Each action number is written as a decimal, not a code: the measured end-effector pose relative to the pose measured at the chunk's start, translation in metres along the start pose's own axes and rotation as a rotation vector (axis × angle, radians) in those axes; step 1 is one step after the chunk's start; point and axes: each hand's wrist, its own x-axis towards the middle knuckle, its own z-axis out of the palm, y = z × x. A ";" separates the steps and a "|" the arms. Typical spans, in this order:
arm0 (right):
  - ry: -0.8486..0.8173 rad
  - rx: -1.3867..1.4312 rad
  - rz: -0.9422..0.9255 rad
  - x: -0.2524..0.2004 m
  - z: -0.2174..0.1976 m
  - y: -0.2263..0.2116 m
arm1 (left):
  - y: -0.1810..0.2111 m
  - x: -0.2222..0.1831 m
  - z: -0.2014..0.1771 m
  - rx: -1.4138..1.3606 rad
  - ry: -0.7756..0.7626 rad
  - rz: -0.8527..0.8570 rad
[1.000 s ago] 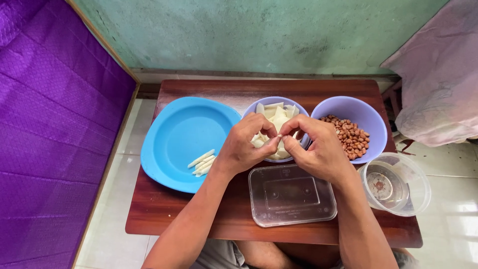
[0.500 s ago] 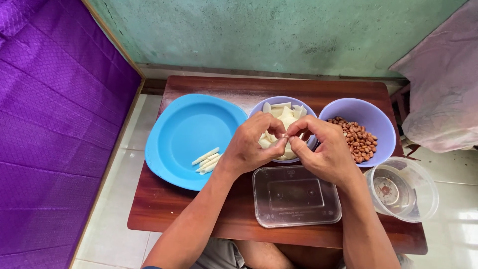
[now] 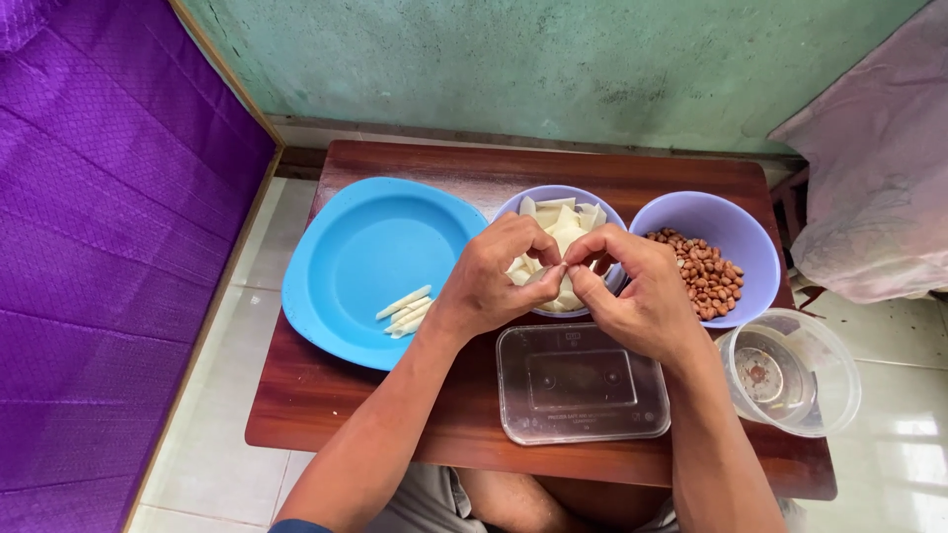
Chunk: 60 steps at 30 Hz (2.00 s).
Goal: Manually assembling nut rolls by placing a peanut on a small wrapper and rolling it into a cylinder.
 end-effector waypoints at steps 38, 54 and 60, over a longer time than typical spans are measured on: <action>0.091 -0.005 -0.005 0.009 0.004 0.000 | -0.010 0.006 0.004 0.036 0.033 -0.018; 0.186 0.054 -0.086 0.016 0.005 -0.007 | -0.001 0.009 0.003 0.014 0.068 -0.015; 0.131 0.120 -0.059 0.016 0.004 -0.006 | -0.002 0.009 0.002 -0.011 0.093 -0.013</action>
